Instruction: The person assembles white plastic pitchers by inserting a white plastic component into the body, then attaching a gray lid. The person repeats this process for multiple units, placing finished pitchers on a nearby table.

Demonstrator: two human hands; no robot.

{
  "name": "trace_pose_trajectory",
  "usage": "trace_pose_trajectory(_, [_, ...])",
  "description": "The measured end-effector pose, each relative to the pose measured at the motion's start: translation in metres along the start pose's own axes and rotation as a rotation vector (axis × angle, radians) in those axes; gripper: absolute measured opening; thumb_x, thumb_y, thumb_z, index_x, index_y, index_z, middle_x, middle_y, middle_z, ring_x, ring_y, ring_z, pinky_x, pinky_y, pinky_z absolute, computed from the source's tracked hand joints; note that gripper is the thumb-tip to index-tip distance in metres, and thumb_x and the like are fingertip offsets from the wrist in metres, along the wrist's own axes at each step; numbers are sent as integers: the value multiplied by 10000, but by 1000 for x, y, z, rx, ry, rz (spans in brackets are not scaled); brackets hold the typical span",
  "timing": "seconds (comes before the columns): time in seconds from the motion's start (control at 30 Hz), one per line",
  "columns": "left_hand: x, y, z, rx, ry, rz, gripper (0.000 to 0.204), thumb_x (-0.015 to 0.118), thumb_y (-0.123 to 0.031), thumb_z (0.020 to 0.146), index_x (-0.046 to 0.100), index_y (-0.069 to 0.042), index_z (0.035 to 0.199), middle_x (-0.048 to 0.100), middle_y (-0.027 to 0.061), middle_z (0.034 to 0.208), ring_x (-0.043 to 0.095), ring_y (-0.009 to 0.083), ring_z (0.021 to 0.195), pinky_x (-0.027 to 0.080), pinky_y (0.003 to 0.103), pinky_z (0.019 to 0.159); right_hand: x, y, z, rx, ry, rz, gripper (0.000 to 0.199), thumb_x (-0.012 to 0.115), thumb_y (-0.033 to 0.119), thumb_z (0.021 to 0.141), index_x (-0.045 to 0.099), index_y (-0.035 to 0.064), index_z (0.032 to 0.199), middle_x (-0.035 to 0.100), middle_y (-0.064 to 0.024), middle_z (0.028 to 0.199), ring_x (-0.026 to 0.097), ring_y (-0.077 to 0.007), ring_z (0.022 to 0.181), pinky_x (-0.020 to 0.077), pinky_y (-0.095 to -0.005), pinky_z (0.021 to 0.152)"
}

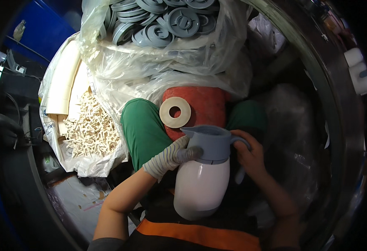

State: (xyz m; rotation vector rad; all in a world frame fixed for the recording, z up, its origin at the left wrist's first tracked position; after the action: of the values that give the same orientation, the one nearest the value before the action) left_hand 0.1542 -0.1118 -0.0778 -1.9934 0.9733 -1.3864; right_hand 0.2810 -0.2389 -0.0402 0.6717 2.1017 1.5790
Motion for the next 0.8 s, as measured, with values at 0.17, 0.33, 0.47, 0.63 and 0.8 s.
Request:
trace_pose_trajectory(0.17, [6,-3,1,-20,8,-12,930,760,-525,690,384,6,1355,527,113,1266,506,210,1179,397,338,1008,-4,-5,2,70,60,-10,287,558,174,933,591,19,1173,613,-14,888,532,-59,713,430,-203,644])
trace_pose_trajectory(0.33, [5,-8,-4,9,5,4,948,742,-560,684,382,6,1354,524,119,1270,507,220,1181,396,342,1012,9,10,7,-139,22,-156,283,577,166,921,591,29,1168,645,-102,1064,605,-170,994,466,-284,870])
trace_pose_trajectory(0.47, [-2,-3,-7,56,37,31,897,719,-503,738,346,8,1374,500,131,1287,472,239,1213,376,345,1023,18,-1,12,-25,131,-104,277,580,219,923,586,42,1136,640,-87,993,626,-142,905,491,-261,748])
trace_pose_trajectory(0.63, [9,-14,-7,12,61,110,772,694,-425,789,390,4,1355,525,112,1260,480,225,1200,374,339,1019,5,-9,9,470,428,90,364,571,371,900,557,25,1012,613,-76,842,635,-135,634,470,-258,539])
trace_pose_trajectory(0.8, [-47,-57,17,184,-249,291,435,571,-198,874,506,-15,1263,577,89,1198,539,201,1120,391,309,980,-6,7,8,383,439,46,361,598,367,853,546,68,657,533,-38,562,534,-140,469,416,-257,478])
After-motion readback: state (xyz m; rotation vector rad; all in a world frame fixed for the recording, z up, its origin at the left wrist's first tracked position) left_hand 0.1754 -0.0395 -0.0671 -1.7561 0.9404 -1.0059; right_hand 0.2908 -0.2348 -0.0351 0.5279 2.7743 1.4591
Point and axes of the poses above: each hand's wrist, its own z-axis towards the middle knuckle, its own x-axis out of the palm, y = z × x, the point moved 8 cm from there along z, towards the middle knuckle
